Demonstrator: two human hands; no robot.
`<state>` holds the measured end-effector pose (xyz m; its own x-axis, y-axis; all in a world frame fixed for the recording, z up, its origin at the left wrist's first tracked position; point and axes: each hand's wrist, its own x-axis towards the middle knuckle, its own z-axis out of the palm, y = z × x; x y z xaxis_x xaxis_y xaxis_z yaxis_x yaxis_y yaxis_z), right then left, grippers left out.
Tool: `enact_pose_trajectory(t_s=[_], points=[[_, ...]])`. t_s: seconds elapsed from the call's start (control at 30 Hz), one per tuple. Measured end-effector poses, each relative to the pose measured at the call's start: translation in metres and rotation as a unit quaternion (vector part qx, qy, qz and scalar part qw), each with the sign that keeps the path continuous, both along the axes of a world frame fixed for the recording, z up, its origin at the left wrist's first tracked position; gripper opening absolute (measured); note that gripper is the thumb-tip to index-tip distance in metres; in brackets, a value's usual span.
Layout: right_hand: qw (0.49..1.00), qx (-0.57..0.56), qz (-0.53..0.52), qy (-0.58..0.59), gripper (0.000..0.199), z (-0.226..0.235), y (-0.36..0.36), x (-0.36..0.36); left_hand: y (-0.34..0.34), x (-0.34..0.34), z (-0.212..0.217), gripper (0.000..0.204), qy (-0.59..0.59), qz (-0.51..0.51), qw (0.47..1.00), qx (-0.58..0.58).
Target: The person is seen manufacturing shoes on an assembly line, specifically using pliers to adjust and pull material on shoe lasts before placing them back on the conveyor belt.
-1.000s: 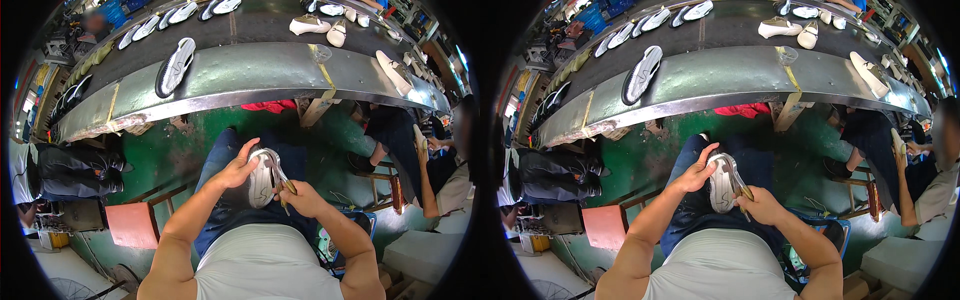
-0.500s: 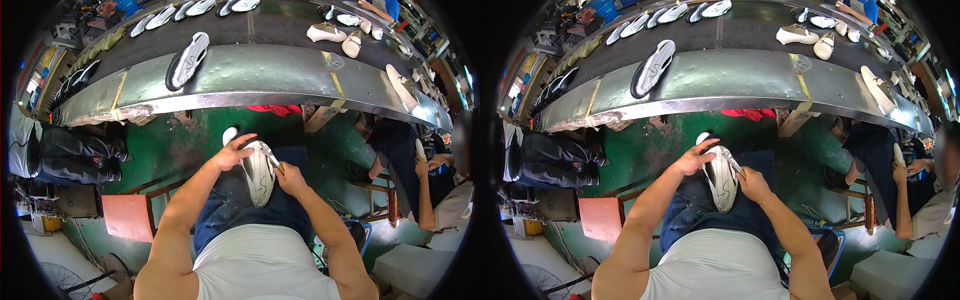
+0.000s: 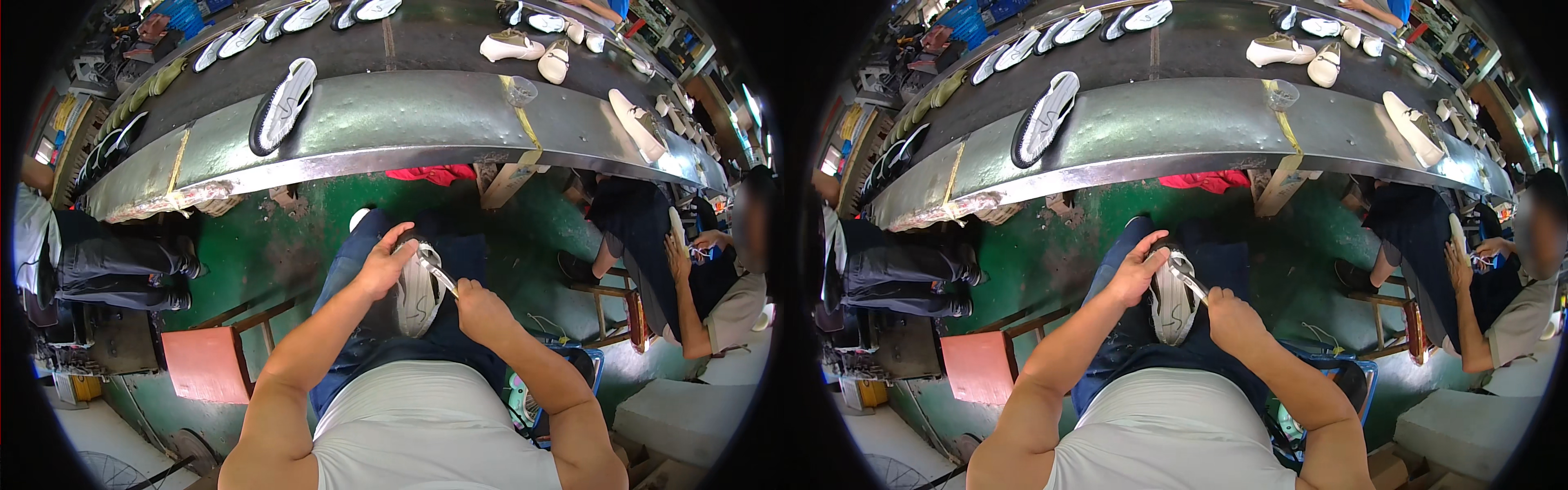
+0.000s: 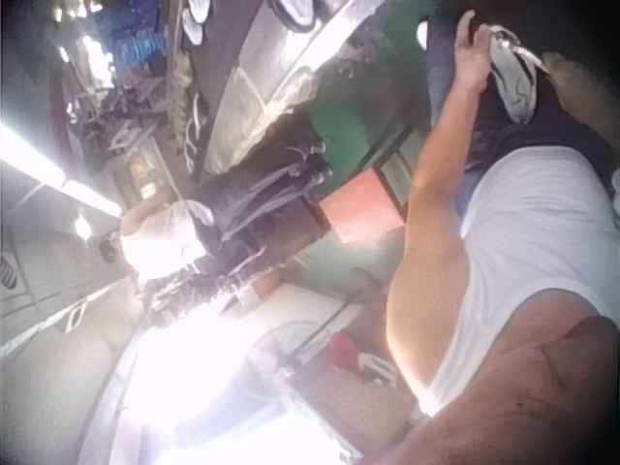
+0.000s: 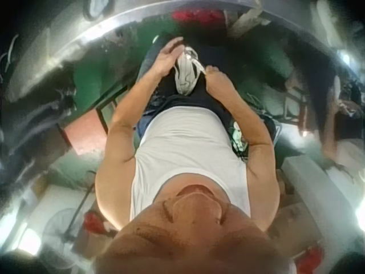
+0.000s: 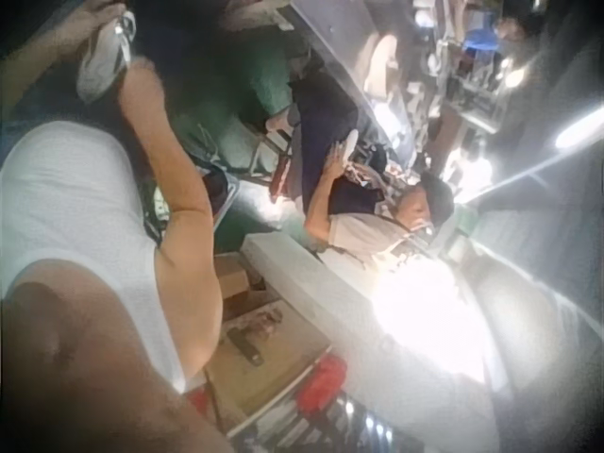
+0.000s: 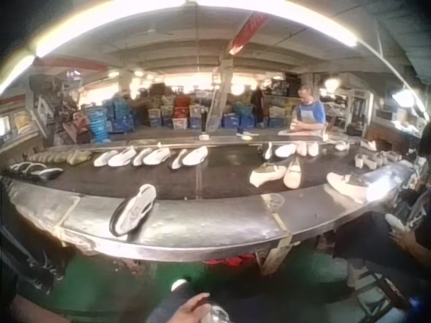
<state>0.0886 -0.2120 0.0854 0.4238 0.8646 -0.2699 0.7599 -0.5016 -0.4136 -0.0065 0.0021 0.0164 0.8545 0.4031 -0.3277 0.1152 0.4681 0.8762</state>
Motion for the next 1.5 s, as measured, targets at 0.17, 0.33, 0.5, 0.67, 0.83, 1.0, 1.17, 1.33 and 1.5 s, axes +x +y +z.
enact_pose_trajectory(t_s=[0.17,0.33,0.5,0.67,0.83,1.0,1.17,1.33,1.5], points=[[0.939,0.111,-0.013,0.324,0.019,0.008,-0.026,0.016,-0.004,-0.01,0.02,0.063,-0.008,0.011,0.986,0.167],[0.941,0.253,-0.039,0.223,0.028,-0.009,-0.077,0.007,-0.023,-0.037,0.095,0.085,-0.214,-0.015,0.881,0.421],[0.901,0.296,-0.143,0.282,0.026,-0.019,-0.072,0.011,-0.021,-0.031,0.118,0.102,-0.311,-0.028,0.744,0.591],[0.875,0.351,-0.146,0.299,0.027,-0.016,-0.053,0.007,-0.031,-0.034,0.119,0.1,-0.314,-0.042,0.741,0.592],[0.868,0.349,-0.138,0.326,0.039,-0.016,-0.038,0.005,-0.031,-0.03,0.125,0.096,-0.266,-0.041,0.77,0.578],[0.883,0.225,-0.196,0.363,0.064,-0.058,-0.019,0.0,-0.034,-0.003,0.039,0.077,0.003,-0.08,0.986,0.147],[0.88,0.132,-0.277,0.363,0.043,-0.076,-0.012,0.001,-0.048,-0.017,-0.009,0.061,0.15,-0.109,0.966,0.178],[0.877,0.138,-0.253,0.385,0.04,-0.081,-0.019,0.001,-0.052,-0.037,-0.033,0.068,0.077,-0.1,0.962,0.243],[0.887,0.112,-0.234,0.381,0.033,-0.079,-0.028,0.017,-0.037,-0.039,-0.009,0.087,0.098,-0.202,0.972,0.074]])
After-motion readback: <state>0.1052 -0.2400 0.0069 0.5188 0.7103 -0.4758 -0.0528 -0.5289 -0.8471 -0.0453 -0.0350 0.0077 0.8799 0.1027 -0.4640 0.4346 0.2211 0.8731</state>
